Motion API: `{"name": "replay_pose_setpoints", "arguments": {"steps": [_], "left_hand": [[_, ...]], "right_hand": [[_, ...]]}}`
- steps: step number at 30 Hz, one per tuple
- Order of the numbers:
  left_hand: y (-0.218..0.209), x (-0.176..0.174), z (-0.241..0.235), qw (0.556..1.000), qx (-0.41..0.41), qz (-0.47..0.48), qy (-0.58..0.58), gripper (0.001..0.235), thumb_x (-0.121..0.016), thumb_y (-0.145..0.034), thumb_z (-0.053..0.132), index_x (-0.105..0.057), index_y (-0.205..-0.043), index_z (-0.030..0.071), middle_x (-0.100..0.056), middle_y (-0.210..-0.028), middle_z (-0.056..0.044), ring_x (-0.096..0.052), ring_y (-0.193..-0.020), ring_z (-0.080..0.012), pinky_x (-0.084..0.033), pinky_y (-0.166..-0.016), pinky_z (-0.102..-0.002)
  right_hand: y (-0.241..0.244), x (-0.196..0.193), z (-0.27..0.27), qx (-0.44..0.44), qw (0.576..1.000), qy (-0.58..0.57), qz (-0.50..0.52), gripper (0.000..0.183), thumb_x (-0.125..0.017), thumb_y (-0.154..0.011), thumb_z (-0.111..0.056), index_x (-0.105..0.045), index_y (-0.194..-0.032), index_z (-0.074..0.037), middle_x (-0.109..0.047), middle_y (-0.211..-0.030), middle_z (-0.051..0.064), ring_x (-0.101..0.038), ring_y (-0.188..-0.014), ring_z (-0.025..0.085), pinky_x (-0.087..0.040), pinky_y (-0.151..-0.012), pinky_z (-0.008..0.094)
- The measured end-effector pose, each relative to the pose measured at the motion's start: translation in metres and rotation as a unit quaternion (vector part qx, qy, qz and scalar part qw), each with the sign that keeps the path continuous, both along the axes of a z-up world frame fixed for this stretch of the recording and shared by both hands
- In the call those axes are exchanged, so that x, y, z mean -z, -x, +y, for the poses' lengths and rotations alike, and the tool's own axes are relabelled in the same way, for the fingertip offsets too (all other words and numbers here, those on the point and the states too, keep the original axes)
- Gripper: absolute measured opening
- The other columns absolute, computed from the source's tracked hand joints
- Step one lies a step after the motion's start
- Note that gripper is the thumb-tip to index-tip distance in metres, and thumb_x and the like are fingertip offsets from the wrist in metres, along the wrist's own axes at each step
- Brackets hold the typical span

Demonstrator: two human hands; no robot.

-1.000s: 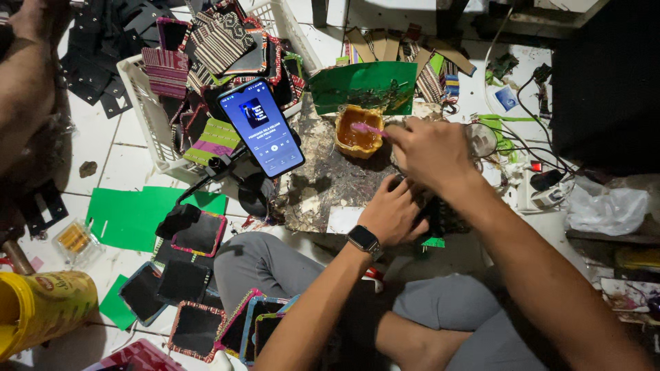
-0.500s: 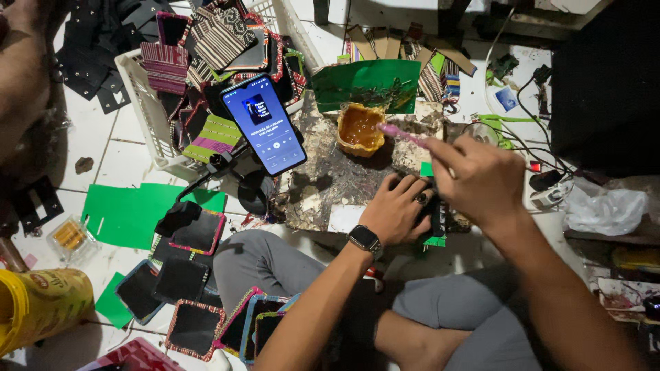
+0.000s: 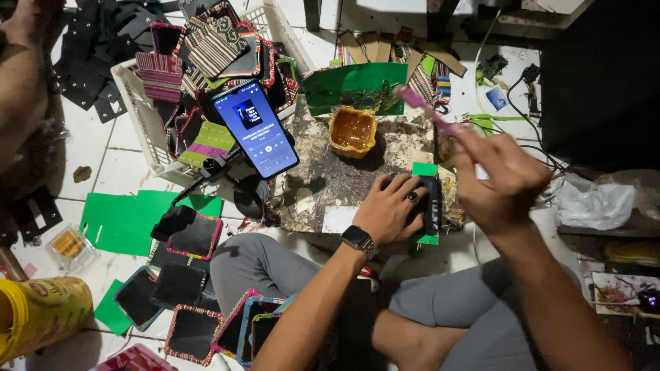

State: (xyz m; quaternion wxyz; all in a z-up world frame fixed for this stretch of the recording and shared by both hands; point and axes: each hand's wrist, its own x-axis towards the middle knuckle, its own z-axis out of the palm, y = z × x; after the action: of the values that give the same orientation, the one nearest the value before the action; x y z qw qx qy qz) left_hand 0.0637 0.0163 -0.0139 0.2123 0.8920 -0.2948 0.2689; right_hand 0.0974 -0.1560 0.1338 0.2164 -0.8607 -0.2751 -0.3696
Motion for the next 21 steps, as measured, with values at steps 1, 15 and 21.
{"name": "replay_pose_setpoints", "arguments": {"steps": [1,15,21], "left_hand": [[-0.001,0.004,-0.001,1.000,0.000,-0.001,-0.001,0.044,-0.060,-0.083,0.039,-0.064,-0.117,0.011,-0.061,-0.122,-0.011,-0.057,-0.123,-0.0279,-0.042,-0.099,-0.046],[0.001,-0.005,0.000,1.000,0.001,-0.001,0.003,0.041,-0.060,-0.084,0.039,-0.064,-0.115,0.013,-0.061,-0.121,-0.010,-0.058,-0.122,-0.0273,-0.043,-0.095,-0.045],[-0.001,0.003,0.000,1.000,-0.001,0.005,-0.010,0.042,-0.058,-0.084,0.041,-0.064,-0.114,0.013,-0.061,-0.126,-0.010,-0.057,-0.124,-0.0269,-0.042,-0.095,-0.046]], "right_hand": [[-0.003,0.005,0.006,0.000,1.000,-0.001,-0.001,0.027,-0.088,-0.094,-0.003,-0.087,-0.118,-0.016,-0.063,-0.078,0.003,-0.064,-0.065,0.028,-0.053,-0.060,0.039],[0.008,0.021,0.011,-0.026,0.994,-0.102,0.027,0.027,-0.070,-0.103,0.001,-0.081,-0.128,-0.002,-0.065,-0.078,0.011,-0.061,-0.065,0.029,-0.051,-0.060,0.040],[0.000,0.040,0.019,-0.034,0.997,-0.061,0.019,0.030,-0.078,-0.097,-0.003,-0.081,-0.125,-0.010,-0.062,-0.077,0.007,-0.065,-0.067,0.031,-0.052,-0.058,0.043]]}}
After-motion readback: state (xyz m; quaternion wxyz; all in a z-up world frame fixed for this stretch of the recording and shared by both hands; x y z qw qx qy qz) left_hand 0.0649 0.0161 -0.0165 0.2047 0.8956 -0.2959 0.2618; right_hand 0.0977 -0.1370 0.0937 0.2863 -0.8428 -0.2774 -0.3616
